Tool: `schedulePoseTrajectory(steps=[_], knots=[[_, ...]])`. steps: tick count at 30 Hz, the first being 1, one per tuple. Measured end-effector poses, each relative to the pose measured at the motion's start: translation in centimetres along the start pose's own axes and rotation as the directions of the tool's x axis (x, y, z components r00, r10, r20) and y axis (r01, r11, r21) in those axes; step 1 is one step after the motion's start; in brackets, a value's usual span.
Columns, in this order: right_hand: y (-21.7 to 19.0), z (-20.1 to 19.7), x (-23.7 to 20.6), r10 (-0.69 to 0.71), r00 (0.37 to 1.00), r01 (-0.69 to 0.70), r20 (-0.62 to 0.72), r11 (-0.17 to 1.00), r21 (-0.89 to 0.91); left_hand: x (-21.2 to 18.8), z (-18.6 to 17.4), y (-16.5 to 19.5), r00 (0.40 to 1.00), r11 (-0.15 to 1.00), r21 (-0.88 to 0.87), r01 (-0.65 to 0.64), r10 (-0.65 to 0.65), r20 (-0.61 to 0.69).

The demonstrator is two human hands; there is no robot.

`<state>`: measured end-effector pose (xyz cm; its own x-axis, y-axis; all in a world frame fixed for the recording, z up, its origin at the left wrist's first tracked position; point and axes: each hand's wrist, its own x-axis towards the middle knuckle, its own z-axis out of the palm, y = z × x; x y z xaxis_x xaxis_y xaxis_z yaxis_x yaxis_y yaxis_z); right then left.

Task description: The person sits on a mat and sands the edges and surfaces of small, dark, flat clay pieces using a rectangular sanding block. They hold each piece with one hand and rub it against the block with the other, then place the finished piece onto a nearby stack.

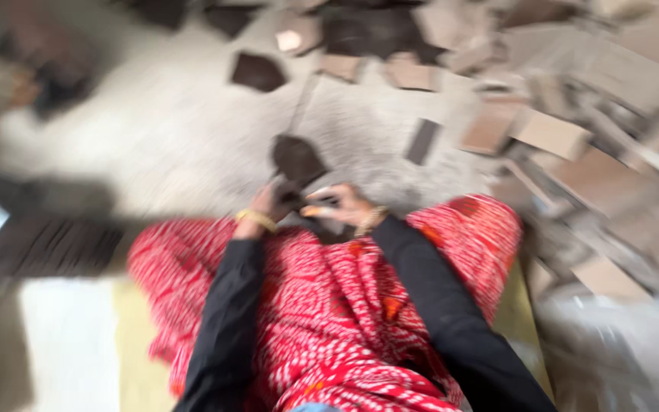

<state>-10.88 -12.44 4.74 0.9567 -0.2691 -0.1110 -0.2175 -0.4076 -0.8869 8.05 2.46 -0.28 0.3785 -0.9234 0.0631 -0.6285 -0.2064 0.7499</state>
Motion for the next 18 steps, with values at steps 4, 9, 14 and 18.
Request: schedulePoseTrajectory(steps=[4,9,14,18], knots=[[-1.9,-0.9,-0.1,0.046,0.997,-0.064,0.061,0.943,0.327,0.1,-0.8,-0.1,0.998,0.896,-0.442,0.041,-0.058,-0.025],[-0.1,-1.0,0.8,0.156,0.947,-0.113,-0.281,0.980,0.165,0.4,-0.9,1.1,0.927,0.914,0.161,0.372,-0.355,-0.124],[3.8,-1.5,-0.2,-0.195,0.866,-0.010,-0.460,0.913,-0.407,0.6,0.5,1.4,0.877,0.756,0.483,0.443,-0.477,-0.058],[4.7,0.0,-0.6,-0.118,0.920,-0.135,-0.373,0.799,-0.585,0.4,1.5,0.5,0.880,0.761,0.474,0.442,-0.471,-0.065]])
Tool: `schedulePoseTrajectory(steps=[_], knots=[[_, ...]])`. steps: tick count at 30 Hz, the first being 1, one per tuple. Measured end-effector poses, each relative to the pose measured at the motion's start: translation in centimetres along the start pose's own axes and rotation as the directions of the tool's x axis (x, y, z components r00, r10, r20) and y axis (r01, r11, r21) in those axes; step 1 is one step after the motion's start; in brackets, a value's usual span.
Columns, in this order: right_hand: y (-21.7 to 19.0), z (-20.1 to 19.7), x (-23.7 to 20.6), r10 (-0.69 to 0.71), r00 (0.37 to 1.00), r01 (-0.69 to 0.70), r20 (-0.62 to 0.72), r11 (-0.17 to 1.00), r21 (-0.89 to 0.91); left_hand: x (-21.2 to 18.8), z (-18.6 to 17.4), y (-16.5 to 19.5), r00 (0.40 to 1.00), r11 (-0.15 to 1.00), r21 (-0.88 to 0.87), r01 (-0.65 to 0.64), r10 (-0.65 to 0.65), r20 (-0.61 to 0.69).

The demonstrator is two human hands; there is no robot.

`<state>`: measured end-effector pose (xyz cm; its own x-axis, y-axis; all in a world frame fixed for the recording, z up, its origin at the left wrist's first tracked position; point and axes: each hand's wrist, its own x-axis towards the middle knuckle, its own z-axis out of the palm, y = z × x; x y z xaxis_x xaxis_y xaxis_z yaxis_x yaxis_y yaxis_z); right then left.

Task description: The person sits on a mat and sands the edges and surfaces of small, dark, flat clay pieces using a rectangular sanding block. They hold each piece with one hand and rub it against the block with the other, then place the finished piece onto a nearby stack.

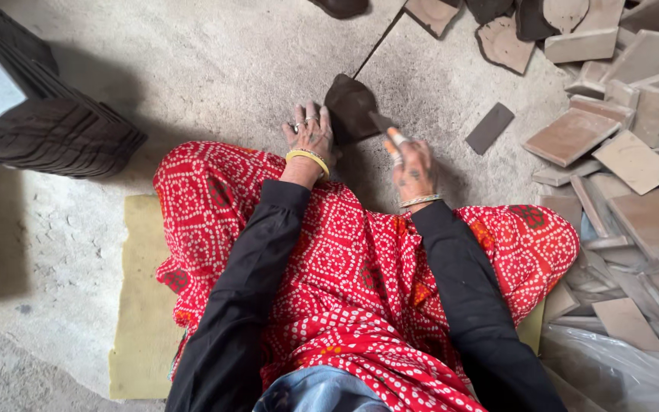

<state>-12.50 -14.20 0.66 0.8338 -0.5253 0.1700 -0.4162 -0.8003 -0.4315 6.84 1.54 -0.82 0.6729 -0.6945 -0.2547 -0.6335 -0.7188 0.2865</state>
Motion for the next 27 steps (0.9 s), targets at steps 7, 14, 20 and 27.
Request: schedulePoseTrajectory(steps=[7,14,20,27], knots=[[-3.3,0.8,0.3,-0.397,0.913,0.405,0.096,0.911,-0.078,0.2,0.2,0.2,0.999,0.999,-0.041,-0.011,0.009,-0.044],[-3.9,0.2,1.0,-0.176,0.964,0.160,0.198,0.983,0.093,3.2,-3.1,0.2,0.990,0.998,-0.017,-0.059,0.061,0.129],[-3.2,1.9,0.2,-0.276,0.937,0.266,0.213,0.961,0.075,2.8,-3.3,-0.2,0.985,0.994,-0.019,-0.106,0.108,0.136],[-2.6,2.2,-0.2,-0.349,0.904,0.379,0.248,0.921,-0.086,-1.4,-7.9,-3.8,0.970,0.963,-0.203,-0.178,0.206,0.129]])
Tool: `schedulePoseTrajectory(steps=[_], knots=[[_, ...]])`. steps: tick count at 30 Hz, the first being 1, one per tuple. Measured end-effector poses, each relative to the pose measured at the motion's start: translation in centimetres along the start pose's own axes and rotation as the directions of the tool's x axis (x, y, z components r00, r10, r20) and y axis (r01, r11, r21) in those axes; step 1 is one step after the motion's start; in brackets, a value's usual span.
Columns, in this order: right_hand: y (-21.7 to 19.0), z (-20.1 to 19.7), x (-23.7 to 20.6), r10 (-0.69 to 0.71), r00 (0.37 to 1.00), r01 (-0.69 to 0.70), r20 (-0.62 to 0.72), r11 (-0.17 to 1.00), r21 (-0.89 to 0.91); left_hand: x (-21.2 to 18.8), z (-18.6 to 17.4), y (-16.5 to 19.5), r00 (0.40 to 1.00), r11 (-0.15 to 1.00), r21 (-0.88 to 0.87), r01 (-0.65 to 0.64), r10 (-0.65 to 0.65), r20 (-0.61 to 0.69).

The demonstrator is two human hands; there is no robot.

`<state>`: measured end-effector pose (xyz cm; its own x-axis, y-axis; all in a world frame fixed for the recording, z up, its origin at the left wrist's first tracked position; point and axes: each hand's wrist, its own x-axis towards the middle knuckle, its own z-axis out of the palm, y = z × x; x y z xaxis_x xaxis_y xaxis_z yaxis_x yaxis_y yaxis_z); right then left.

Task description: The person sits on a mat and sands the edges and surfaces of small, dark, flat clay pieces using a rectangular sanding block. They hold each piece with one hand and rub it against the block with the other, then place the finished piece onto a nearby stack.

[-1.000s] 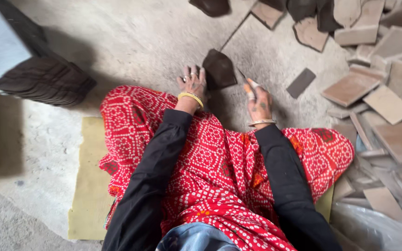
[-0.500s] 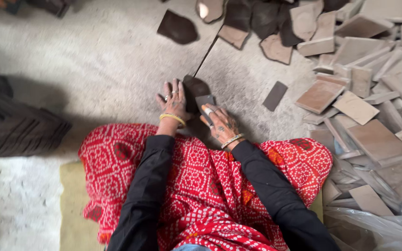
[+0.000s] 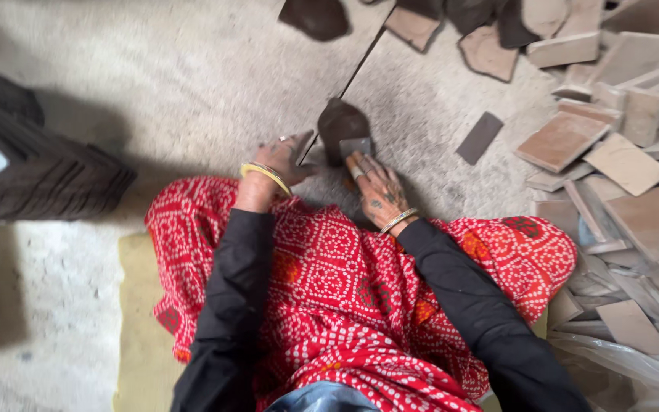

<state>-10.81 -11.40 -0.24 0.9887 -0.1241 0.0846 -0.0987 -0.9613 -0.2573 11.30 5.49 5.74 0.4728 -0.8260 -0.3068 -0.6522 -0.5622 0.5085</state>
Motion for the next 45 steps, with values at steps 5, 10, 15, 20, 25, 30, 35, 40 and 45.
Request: schedulePoseTrajectory(steps=[5,10,15,20,25,30,35,40,45], knots=[[-0.8,-0.6,0.4,-0.035,0.999,0.035,-0.011,0.999,0.041,-2.9,-2.3,-2.3,0.984,0.986,-0.076,0.146,-0.153,-0.096],[-0.6,-0.4,2.6,0.051,0.998,-0.053,0.034,0.997,0.061,-0.6,-0.7,-2.7,0.972,0.973,0.078,0.219,-0.224,0.069],[2.0,0.5,9.9,0.100,0.985,-0.103,0.142,0.995,0.010,1.2,0.0,-2.2,0.981,0.985,-0.015,0.170,-0.167,0.099],[0.5,1.0,10.5,0.111,0.992,-0.114,0.050,0.993,0.040,0.5,0.4,-2.1,0.980,0.978,0.079,0.192,-0.195,0.034],[-0.6,-0.2,8.5,-0.047,0.995,0.046,0.084,0.999,0.013,0.6,1.1,-2.3,0.972,0.975,0.080,0.208,-0.215,0.100],[0.4,1.0,11.9,0.050,0.999,-0.048,0.012,0.994,-0.103,1.1,0.9,-1.9,0.968,0.974,0.014,0.225,-0.226,0.112],[-0.8,1.6,9.2,-0.015,0.999,0.019,-0.044,0.996,0.089,1.0,1.3,-2.4,0.984,0.986,0.065,0.155,-0.160,0.077],[0.0,0.3,11.7,0.098,0.994,-0.096,0.043,0.995,-0.034,3.0,3.6,-0.7,0.971,0.972,0.165,0.168,-0.191,0.141],[-0.1,0.5,8.9,0.072,0.997,-0.072,0.010,0.997,-0.025,3.9,6.6,3.1,0.955,0.966,0.250,-0.063,-0.015,0.298]])
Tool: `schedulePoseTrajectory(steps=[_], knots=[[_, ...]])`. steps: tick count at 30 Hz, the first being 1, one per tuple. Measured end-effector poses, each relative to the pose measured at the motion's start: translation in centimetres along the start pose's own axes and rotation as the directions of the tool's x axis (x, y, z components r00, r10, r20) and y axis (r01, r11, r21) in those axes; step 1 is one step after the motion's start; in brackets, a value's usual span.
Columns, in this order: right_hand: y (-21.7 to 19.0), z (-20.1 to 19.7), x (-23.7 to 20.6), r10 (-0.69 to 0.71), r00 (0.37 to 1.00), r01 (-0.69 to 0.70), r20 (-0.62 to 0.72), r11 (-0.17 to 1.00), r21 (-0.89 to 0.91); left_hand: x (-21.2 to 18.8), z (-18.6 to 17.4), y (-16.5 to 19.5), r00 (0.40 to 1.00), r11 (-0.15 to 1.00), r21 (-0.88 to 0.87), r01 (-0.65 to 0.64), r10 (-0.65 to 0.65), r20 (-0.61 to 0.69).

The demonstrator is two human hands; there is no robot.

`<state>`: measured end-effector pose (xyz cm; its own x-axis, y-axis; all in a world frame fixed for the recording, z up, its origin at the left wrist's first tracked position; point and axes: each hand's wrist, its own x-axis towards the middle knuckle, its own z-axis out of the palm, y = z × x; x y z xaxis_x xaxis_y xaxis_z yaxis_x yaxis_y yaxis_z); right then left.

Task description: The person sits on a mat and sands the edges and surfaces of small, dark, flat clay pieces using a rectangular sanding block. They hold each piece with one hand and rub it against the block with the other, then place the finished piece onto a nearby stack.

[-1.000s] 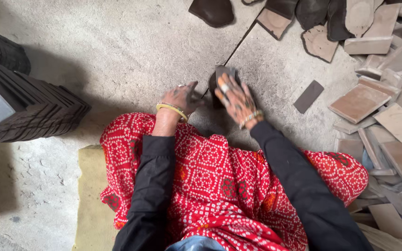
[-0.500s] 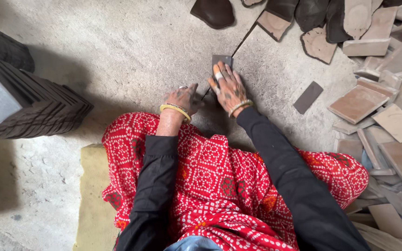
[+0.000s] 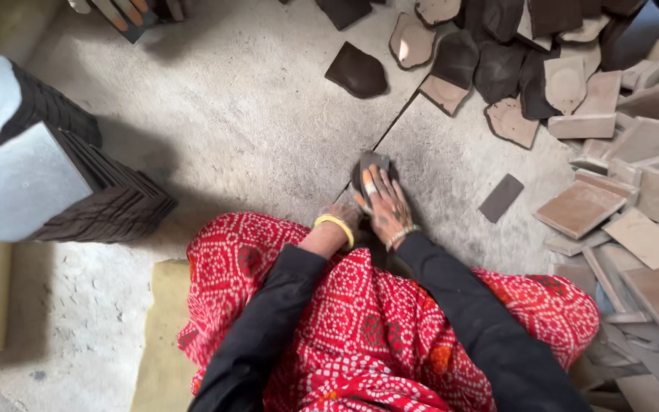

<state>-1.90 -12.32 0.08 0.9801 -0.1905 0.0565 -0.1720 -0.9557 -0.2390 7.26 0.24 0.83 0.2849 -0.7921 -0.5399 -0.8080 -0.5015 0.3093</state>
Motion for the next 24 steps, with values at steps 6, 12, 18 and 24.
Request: schedulePoseTrajectory(steps=[6,12,18,24], knots=[[1.0,-0.3,-5.9,0.041,0.999,-0.043,0.031,0.997,0.063,1.8,0.3,0.3,0.973,0.975,-0.072,0.212,-0.218,-0.081],[0.2,0.0,-6.5,-0.065,0.998,0.065,0.002,0.997,0.032,2.1,2.7,-2.3,0.919,0.946,-0.157,0.284,-0.315,-0.237],[2.2,-0.9,0.6,0.049,0.998,-0.045,-0.036,0.993,0.111,2.4,1.1,-2.2,0.944,0.941,-0.170,0.292,-0.312,-0.104],[1.0,-0.6,-1.0,-0.020,1.000,0.021,-0.009,0.993,0.116,1.6,0.3,-1.9,0.926,0.949,-0.168,0.268,-0.302,-0.227]])
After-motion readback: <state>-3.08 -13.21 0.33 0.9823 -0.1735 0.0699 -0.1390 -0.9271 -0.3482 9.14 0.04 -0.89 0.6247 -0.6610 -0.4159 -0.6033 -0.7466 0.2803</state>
